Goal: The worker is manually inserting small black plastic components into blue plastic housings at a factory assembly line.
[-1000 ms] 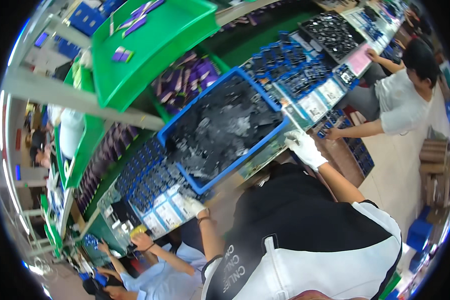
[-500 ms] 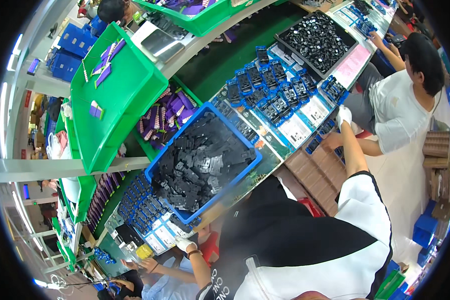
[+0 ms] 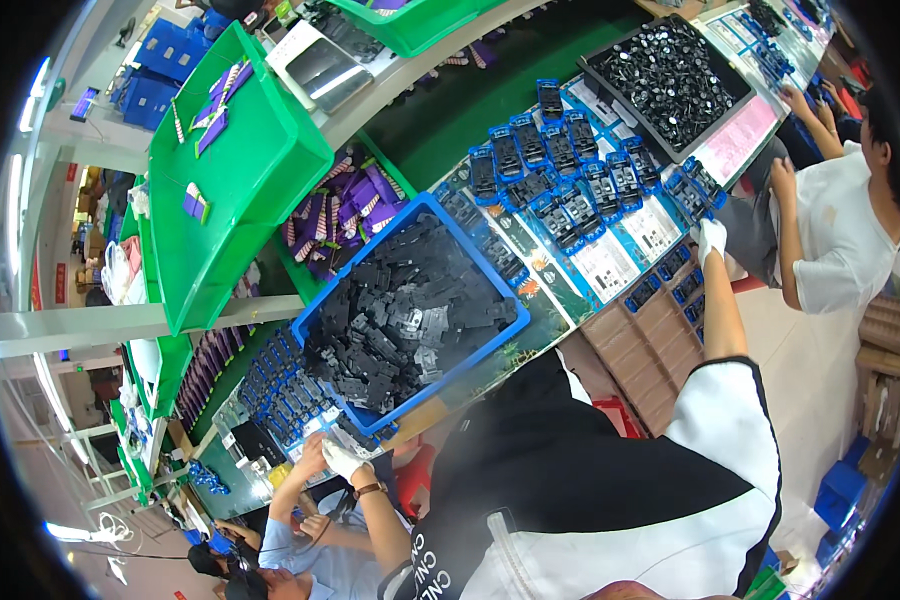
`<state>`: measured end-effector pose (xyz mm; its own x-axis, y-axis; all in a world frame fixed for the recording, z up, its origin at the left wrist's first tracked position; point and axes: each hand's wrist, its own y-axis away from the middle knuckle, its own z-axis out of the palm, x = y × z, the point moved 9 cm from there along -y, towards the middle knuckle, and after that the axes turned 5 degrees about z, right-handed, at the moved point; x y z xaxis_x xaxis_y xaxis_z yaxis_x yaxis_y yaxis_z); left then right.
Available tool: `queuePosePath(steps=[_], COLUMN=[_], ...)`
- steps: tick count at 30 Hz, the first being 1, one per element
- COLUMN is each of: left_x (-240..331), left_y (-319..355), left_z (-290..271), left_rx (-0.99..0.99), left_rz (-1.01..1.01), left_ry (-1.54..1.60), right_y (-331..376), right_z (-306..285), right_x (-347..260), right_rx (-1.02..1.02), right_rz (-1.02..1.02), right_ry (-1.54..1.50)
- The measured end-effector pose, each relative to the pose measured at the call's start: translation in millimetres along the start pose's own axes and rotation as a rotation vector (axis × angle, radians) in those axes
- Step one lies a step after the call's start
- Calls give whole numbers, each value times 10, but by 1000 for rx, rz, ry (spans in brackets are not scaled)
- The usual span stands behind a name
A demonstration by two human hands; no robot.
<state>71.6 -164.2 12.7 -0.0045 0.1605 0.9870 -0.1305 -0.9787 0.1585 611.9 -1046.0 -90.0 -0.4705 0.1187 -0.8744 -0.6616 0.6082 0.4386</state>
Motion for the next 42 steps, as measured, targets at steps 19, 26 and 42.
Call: queuePosePath(steps=[19,26,42], left_x=[501,393,1028], left_y=[2832,2138,2367], left_z=[2921,2165,1708], left_rx=[-865,-562,-765], left_rz=[-734,-708,-714], left_ry=[654,848,819], right_y=[5321,5258,5403], right_z=[1794,2043,2230], right_x=[-182,-822,-604], right_rx=[-1124,-721,-1187], right_rz=[40,-1225,-314], right_ry=[226,713,308])
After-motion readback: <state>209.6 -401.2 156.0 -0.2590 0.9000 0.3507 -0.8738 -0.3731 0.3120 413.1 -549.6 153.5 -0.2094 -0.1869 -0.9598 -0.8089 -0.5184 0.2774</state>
